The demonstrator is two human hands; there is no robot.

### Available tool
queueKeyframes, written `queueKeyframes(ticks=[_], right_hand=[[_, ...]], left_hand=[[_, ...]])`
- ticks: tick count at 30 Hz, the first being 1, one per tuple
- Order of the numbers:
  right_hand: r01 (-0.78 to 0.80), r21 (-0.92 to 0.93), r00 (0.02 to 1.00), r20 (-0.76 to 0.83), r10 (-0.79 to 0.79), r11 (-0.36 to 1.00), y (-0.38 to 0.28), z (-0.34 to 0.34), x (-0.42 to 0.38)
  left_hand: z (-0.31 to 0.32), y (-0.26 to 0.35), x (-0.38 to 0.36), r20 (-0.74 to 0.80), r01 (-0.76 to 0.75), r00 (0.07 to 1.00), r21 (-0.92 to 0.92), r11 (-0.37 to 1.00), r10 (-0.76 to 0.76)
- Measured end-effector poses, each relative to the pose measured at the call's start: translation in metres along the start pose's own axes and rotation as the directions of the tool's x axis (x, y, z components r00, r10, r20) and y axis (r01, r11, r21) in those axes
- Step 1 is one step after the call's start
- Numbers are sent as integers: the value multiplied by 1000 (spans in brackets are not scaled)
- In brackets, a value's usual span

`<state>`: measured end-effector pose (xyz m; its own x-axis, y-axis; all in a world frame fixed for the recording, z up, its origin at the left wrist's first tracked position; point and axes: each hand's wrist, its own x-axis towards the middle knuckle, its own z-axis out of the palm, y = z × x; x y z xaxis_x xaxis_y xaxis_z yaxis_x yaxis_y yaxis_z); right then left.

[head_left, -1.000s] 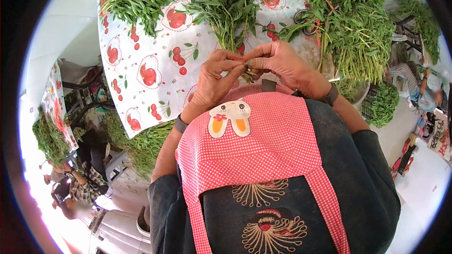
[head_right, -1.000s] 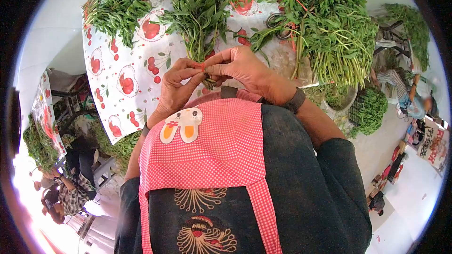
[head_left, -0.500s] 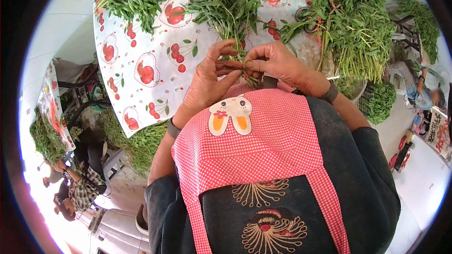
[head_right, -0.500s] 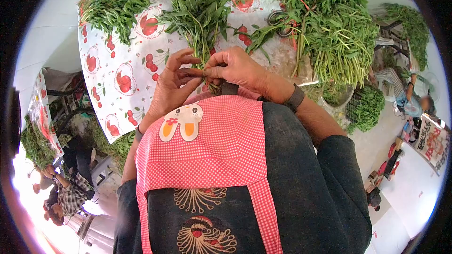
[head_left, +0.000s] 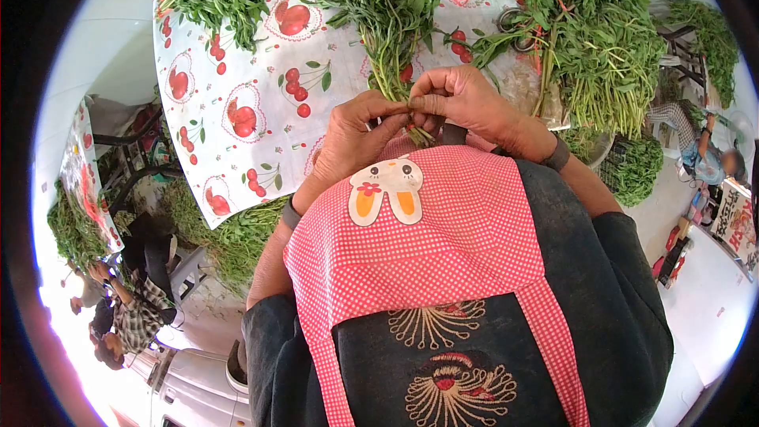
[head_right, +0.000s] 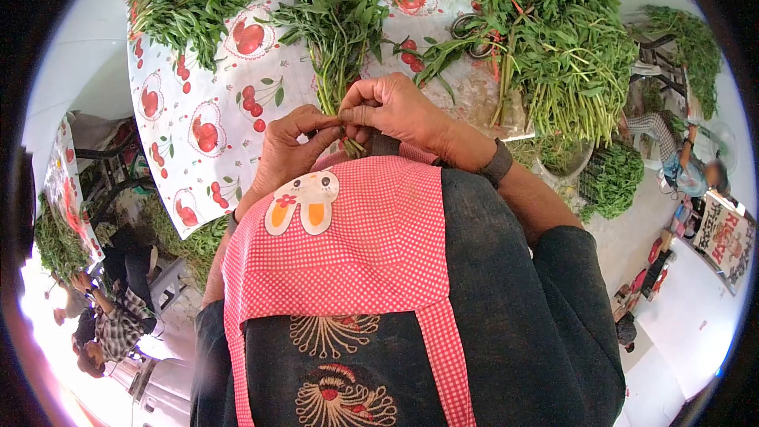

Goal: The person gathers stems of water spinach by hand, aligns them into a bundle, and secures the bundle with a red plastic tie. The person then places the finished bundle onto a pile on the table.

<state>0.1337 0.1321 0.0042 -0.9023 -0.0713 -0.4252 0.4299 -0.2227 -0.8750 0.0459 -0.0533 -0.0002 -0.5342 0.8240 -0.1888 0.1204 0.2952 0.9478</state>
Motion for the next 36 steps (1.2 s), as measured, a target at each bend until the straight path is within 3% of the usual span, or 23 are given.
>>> queueKeyframes(ticks=[2,4,11,13,14,16,20,23,25,29,31,36], right_hand=[[-8,11,1000,4,8,1000,0,-1,0],[-13,29,1000,-9,13,999,1,0,1],[-15,4,1000,-24,15,1000,-1,3,-1],[263,-222,962,-8,-272,939,3,7,-4],[263,-221,963,-7,-271,939,1,9,-7],[268,-540,951,17,-308,798,-9,13,-13],[231,-539,938,-96,-332,810,-15,20,-17],[261,-612,930,-48,-365,746,-12,17,-15],[397,-726,852,64,-520,561,-8,16,-13],[379,-741,855,53,-516,554,-10,18,-13],[425,-784,818,119,-562,453,-7,15,-12],[386,-819,846,131,-516,424,-4,14,-12]], left_hand=[[2,-1,-1,-11,12,1000,-29,999,-13],[3,-2,-3,3,99,995,-242,965,-101],[3,6,-3,-26,131,991,-58,990,-133],[1,3,-3,-32,130,991,-22,991,-131],[2,3,-3,-33,132,991,-22,991,-133],[3,4,-3,-14,200,980,-20,980,-201],[3,-2,-1,-22,162,987,-14,987,-162],[4,-2,0,-16,160,987,-19,987,-160],[3,3,-1,-10,224,974,-40,974,-225],[2,7,0,-16,247,969,-42,968,-247],[2,3,0,1,213,977,-49,976,-213],[5,-3,-3,-29,161,986,-8,987,-161]])
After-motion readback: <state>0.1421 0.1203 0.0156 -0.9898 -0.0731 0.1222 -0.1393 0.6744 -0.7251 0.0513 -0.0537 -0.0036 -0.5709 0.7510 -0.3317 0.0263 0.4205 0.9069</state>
